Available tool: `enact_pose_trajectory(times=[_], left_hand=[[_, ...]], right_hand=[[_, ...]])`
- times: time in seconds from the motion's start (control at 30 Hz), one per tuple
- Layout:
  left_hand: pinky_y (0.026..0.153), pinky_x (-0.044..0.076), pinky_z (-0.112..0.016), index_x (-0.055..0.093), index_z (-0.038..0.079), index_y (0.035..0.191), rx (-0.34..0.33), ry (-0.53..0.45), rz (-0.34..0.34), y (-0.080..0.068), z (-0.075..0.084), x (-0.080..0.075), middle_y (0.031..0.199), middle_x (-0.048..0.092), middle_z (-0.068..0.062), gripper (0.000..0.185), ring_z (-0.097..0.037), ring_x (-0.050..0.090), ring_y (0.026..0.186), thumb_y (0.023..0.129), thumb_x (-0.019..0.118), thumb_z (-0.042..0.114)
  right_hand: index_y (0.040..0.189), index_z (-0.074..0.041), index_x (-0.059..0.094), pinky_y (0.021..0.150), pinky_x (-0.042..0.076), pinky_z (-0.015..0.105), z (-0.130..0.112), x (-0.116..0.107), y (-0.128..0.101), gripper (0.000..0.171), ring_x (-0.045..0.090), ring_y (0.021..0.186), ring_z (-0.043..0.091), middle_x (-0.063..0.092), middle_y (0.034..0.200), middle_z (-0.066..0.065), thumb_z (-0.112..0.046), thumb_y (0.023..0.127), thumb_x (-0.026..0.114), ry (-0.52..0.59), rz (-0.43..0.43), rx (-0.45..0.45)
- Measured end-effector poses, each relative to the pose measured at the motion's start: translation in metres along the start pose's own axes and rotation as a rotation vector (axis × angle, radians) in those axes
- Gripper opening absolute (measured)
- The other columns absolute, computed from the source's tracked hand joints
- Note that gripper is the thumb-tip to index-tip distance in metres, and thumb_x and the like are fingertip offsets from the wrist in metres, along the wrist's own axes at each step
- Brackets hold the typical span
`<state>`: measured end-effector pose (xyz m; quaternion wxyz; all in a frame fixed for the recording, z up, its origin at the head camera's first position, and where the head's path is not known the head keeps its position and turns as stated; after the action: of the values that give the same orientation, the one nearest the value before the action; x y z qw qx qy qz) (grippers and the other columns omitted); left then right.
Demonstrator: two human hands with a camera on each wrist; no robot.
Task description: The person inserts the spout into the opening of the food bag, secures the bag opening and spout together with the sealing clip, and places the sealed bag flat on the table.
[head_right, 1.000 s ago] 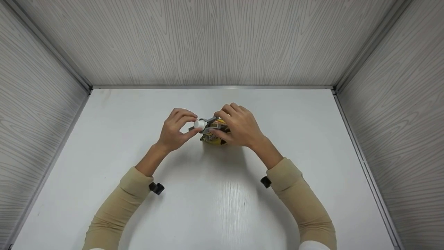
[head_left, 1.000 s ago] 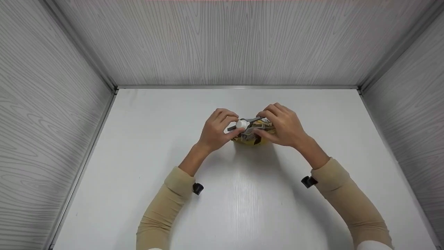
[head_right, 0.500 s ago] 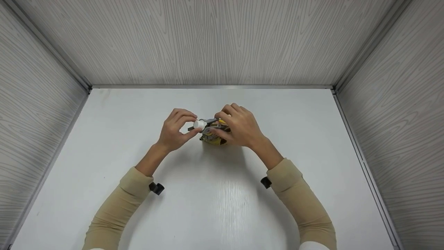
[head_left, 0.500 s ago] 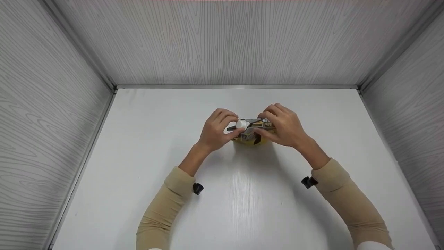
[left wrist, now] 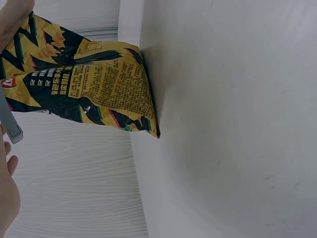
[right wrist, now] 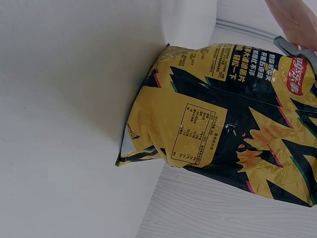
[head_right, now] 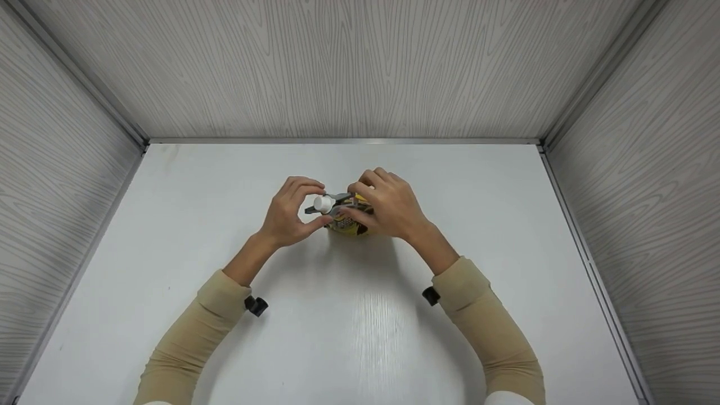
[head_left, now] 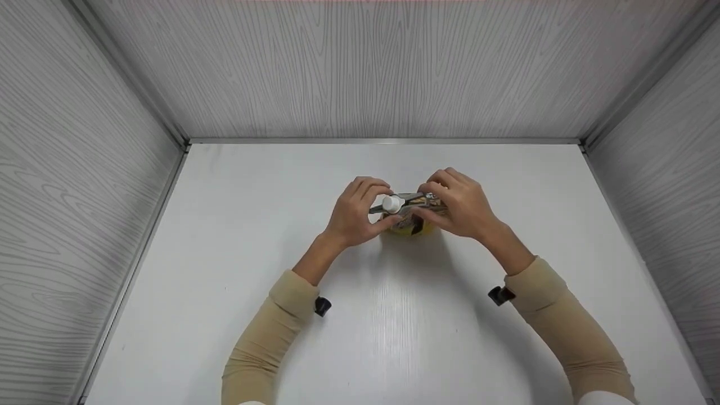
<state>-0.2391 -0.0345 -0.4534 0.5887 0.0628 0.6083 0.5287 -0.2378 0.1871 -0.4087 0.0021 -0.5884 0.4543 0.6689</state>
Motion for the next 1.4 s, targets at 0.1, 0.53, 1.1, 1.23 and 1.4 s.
enact_pose_trajectory(times=[0.1,0.53,1.1,1.23,1.4], left_hand=[[0.106,0.053,-0.038,0.067,0.008,0.121,-0.014,0.009,-0.029,0.001,0.001,0.003,0.124,0.068,-0.008,0.055,-0.023,0.060,0.119,0.092,0.079,0.052],[0.104,0.054,-0.040,0.071,0.014,0.118,-0.029,0.167,-0.121,0.013,0.008,0.009,0.128,0.067,-0.005,0.060,-0.024,0.060,0.123,0.092,0.070,0.067],[0.100,0.056,-0.039,0.075,0.017,0.109,0.021,0.210,-0.126,0.019,0.011,0.002,0.120,0.069,-0.001,0.056,-0.022,0.061,0.120,0.088,0.072,0.069],[0.101,0.056,-0.039,0.074,0.017,0.110,0.019,0.203,-0.144,0.020,0.012,0.001,0.120,0.069,-0.001,0.054,-0.023,0.061,0.121,0.088,0.072,0.066],[0.101,0.056,-0.039,0.074,0.017,0.109,0.017,0.190,-0.156,0.019,0.013,0.002,0.118,0.068,-0.001,0.052,-0.023,0.060,0.120,0.089,0.072,0.065]], right_hand=[[0.106,-0.012,0.073,0.071,0.058,0.043,0.000,0.000,-0.001,0.037,0.064,0.085,0.028,0.070,0.101,0.011,-0.047,0.096,0.076,-0.004,0.001,0.000],[0.106,-0.011,0.072,0.072,0.058,0.044,0.001,0.001,0.000,0.035,0.064,0.086,0.028,0.070,0.100,0.011,-0.044,0.094,0.079,-0.008,0.004,-0.010],[0.104,-0.010,0.072,0.068,0.056,0.042,0.001,0.001,-0.001,0.036,0.063,0.084,0.028,0.069,0.098,0.011,-0.046,0.099,0.073,0.014,0.029,-0.036],[0.103,-0.010,0.072,0.068,0.056,0.042,0.001,0.000,0.000,0.034,0.063,0.083,0.028,0.069,0.098,0.011,-0.043,0.098,0.075,0.009,0.021,-0.038],[0.103,-0.009,0.072,0.068,0.057,0.043,0.001,0.001,-0.001,0.031,0.064,0.083,0.028,0.069,0.099,0.011,-0.039,0.096,0.078,0.016,0.007,-0.033]])
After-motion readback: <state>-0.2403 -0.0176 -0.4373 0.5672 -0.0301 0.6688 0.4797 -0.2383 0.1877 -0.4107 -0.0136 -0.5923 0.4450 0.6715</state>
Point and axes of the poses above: each hand's wrist, its own y-axis towards the middle knuckle, its own x-axis out of the palm, z = x × y, the point moved 4 cm from there along y, towards the middle knuckle
